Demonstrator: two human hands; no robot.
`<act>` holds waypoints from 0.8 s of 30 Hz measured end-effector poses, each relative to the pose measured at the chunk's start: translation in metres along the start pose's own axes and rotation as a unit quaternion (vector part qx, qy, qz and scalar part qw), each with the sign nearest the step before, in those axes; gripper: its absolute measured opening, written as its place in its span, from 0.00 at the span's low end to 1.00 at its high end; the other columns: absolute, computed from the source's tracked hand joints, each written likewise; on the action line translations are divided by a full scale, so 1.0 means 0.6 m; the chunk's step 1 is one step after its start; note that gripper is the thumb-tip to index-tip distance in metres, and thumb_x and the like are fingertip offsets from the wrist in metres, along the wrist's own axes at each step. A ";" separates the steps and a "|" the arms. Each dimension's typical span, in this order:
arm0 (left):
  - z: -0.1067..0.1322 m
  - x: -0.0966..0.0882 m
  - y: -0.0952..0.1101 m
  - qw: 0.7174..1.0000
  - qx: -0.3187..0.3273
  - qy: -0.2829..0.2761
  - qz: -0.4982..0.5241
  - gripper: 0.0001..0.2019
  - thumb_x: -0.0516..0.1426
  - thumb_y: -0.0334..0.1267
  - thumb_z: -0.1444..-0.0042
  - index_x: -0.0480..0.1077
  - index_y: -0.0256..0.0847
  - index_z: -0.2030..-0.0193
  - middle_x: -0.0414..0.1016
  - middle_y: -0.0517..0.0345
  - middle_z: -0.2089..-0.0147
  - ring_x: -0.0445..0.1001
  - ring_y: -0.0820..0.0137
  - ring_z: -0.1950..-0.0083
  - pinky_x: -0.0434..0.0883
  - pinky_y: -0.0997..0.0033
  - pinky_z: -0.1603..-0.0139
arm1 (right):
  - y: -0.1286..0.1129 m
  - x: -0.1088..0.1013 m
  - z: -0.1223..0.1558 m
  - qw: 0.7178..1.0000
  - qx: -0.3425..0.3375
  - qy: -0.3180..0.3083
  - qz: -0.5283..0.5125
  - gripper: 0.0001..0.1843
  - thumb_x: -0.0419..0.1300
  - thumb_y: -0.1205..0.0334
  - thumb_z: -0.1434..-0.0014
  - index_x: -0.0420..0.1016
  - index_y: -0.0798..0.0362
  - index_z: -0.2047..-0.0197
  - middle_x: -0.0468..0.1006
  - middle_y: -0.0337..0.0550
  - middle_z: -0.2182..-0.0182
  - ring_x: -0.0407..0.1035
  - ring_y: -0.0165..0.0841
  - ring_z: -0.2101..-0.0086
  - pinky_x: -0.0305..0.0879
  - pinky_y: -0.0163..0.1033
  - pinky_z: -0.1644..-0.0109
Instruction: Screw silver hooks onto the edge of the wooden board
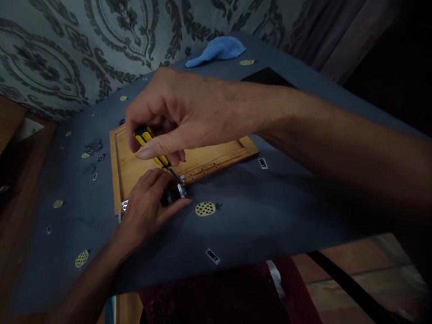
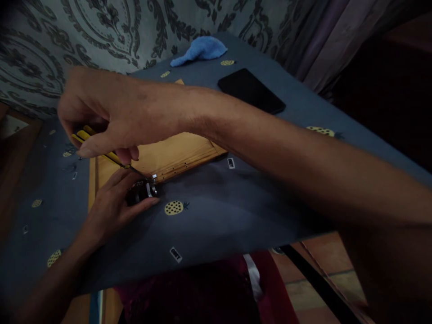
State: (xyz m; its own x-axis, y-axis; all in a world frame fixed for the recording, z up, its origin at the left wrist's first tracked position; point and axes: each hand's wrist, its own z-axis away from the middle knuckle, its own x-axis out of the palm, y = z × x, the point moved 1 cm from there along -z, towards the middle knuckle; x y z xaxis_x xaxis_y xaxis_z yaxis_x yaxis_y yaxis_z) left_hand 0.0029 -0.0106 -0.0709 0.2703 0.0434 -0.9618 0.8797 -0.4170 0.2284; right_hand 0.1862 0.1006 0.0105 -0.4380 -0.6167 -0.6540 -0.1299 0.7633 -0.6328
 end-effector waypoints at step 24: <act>0.004 0.004 -0.002 1.000 -0.009 0.016 -0.011 0.26 0.54 0.62 0.39 0.73 0.42 0.50 0.75 0.49 0.52 0.75 0.56 0.50 0.75 0.54 0.50 | -0.023 -0.001 -0.007 0.997 0.024 -0.048 0.059 0.13 0.63 0.65 0.36 0.68 0.60 0.70 0.62 0.24 0.79 0.66 0.18 0.73 0.66 0.24 0.65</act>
State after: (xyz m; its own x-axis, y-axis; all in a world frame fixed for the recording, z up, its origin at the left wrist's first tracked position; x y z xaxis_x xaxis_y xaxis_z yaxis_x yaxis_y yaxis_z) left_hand 0.0013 -0.0122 -0.0737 0.2635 0.0820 -0.9612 0.8926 -0.3986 0.2107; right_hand 0.1844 0.0914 0.0212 -0.3599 -0.5409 -0.7602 -0.0397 0.8229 -0.5667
